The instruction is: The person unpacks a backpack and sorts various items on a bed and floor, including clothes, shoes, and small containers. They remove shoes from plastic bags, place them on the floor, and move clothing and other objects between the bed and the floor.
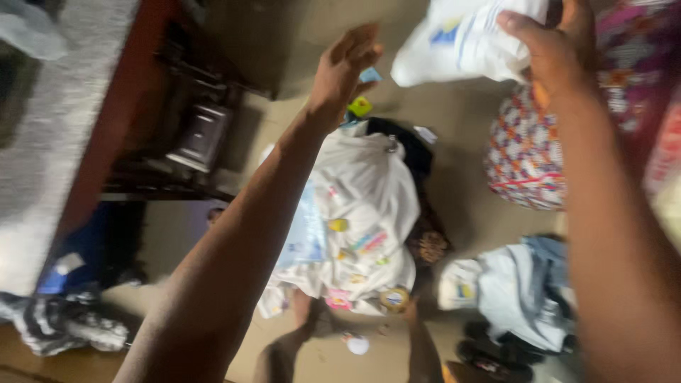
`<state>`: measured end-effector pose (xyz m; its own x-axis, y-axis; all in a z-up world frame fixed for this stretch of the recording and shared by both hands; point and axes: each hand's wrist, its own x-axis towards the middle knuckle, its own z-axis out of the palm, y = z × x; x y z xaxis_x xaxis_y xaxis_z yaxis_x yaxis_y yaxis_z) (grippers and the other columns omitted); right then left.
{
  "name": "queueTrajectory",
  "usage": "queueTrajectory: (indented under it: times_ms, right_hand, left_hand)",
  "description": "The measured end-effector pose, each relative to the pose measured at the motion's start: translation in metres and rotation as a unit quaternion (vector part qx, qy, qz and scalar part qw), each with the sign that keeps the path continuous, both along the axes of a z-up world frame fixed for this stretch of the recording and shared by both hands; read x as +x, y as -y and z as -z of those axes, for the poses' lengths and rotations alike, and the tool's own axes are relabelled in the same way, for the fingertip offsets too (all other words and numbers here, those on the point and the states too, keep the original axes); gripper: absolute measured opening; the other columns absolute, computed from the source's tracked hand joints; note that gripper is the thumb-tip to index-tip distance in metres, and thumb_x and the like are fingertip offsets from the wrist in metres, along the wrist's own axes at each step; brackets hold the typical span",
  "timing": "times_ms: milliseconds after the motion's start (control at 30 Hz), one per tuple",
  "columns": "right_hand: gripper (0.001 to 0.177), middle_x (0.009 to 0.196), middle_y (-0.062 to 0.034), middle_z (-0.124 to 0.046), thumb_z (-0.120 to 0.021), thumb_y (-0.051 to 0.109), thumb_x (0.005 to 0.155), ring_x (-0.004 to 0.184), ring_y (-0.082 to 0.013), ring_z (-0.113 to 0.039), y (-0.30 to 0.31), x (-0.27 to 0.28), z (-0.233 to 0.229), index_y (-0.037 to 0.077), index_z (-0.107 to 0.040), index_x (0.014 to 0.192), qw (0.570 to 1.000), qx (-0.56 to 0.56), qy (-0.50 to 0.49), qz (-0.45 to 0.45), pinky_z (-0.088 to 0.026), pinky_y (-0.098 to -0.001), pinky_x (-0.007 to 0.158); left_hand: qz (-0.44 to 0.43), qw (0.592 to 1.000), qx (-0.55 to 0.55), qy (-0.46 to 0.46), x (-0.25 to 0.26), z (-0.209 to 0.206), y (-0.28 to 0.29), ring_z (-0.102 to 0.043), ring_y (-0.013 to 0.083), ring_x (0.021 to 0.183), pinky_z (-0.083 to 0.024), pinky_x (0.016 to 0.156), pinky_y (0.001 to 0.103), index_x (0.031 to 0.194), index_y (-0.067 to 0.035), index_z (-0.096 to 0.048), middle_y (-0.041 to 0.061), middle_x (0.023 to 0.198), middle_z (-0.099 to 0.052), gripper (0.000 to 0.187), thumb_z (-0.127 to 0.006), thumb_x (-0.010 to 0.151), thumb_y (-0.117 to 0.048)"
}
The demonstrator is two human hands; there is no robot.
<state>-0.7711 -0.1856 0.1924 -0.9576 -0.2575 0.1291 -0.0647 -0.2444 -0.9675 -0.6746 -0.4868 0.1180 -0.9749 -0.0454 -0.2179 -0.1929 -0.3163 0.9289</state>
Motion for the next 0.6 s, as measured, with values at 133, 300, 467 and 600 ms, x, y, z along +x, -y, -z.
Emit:
queueTrajectory:
  times_ms: [133,300,467,600]
  right_hand:
    - [0.063,0.118,-0.0108,-0.07,-0.097,0.021,0.082,0.103,-0.0199,-0.069,-0.02,0.014,0.038,0.0,-0.057,0.126,0.953,0.299,-0.043,-0.01,-0.06,-0.0329,0.087]
    - [0.048,0.103,-0.0064,-0.074,-0.093,0.027,0.079,0.091,-0.0144,-0.071,-0.053,0.062,0.081,0.005,-0.063,0.11,0.956,0.288,0.056,0.025,-0.058,-0.0298,0.078]
    - [0.03,0.09,-0.0066,-0.073,-0.089,0.023,0.088,0.08,-0.0121,-0.065,-0.085,0.047,0.089,0.003,-0.069,0.099,0.954,0.287,0.065,0.061,-0.052,-0.0258,0.07]
    - [0.021,0.082,-0.0036,-0.074,-0.087,0.015,0.086,0.072,-0.0088,-0.066,-0.106,0.004,0.094,0.003,-0.07,0.09,0.947,0.316,0.009,0.062,-0.052,-0.0248,0.065]
  left_hand:
    - [-0.027,0.991,0.06,0.113,0.0,0.003,-0.078,-0.058,0.0271,0.123,-0.061,0.09,0.051,0.145,-0.016,-0.041,0.009,0.135,-0.054,0.063,-0.067,0.092,-0.039]
    - [-0.071,0.996,-0.003,0.045,0.011,0.04,-0.158,-0.061,0.0171,0.073,-0.047,0.062,0.033,0.114,0.001,-0.068,0.01,0.09,-0.068,0.041,-0.075,0.092,-0.033]
    - [-0.095,0.984,-0.15,0.021,0.0,0.055,-0.187,-0.055,0.0102,0.067,-0.043,0.059,0.028,0.092,0.003,-0.07,0.003,0.076,-0.064,0.037,-0.077,0.091,-0.034]
    - [-0.084,0.985,-0.148,-0.027,-0.034,0.05,-0.198,-0.069,0.0109,0.079,-0.053,0.069,0.024,0.105,0.008,-0.072,0.006,0.087,-0.076,0.049,-0.078,0.089,-0.039]
